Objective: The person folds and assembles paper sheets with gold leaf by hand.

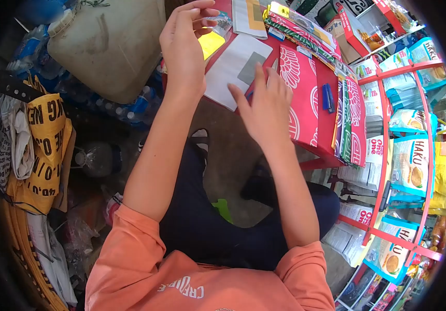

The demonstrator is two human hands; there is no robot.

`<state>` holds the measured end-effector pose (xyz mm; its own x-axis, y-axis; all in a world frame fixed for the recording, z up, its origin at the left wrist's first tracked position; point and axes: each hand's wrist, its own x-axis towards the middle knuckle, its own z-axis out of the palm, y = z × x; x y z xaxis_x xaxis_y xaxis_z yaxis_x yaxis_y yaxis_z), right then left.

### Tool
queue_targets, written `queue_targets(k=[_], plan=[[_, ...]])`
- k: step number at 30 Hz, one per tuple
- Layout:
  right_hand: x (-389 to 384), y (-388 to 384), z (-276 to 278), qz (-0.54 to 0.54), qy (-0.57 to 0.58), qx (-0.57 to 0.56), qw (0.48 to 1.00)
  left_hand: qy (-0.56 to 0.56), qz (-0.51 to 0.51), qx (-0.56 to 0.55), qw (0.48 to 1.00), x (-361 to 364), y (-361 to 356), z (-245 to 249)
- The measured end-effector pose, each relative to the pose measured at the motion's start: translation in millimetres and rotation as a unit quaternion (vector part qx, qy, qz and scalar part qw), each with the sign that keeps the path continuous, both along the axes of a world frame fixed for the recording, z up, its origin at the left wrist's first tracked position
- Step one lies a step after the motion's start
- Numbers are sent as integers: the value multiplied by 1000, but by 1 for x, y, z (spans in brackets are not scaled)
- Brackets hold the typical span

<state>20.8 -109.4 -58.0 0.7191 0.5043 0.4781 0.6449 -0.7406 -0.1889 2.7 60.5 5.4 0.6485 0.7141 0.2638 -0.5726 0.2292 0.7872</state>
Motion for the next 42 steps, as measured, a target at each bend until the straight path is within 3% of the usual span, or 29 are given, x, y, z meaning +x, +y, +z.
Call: queue_targets(k=[8,13,16,19,21,24,25,27,30,33,36,42], plan=[[1,68,-46,-35,-24,7,999,-11,2,55,998,0,-2,-6],[9,53,-24,4,-10,74,997,16,-24,-2,1000,-2,-2,2],[12,42,5,-25,73,130,989,5,-33,-3,999,-2,-2,2],[24,18,8,-77,150,257,952,4,-43,-5,999,-1,-2,1],[28,-4,14,-94,249,357,895,15,-47,-6,999,-1,-2,1],[29,-36,17,-86,267,384,880,-10,-27,-33,999,3,-8,3],[30,-42,17,-91,281,394,870,-11,-29,2,1000,3,-8,1],[36,-45,19,-85,282,350,889,-11,-34,75,997,1,-6,-8],[51,-39,22,-106,296,289,904,62,-123,143,980,5,-12,-14],[78,-34,21,-132,332,245,901,112,-137,319,931,19,-33,-49],[92,-35,25,-120,302,161,932,150,-112,426,885,10,-60,-57],[94,-53,40,-107,285,113,946,224,-81,453,859,6,-50,-46]])
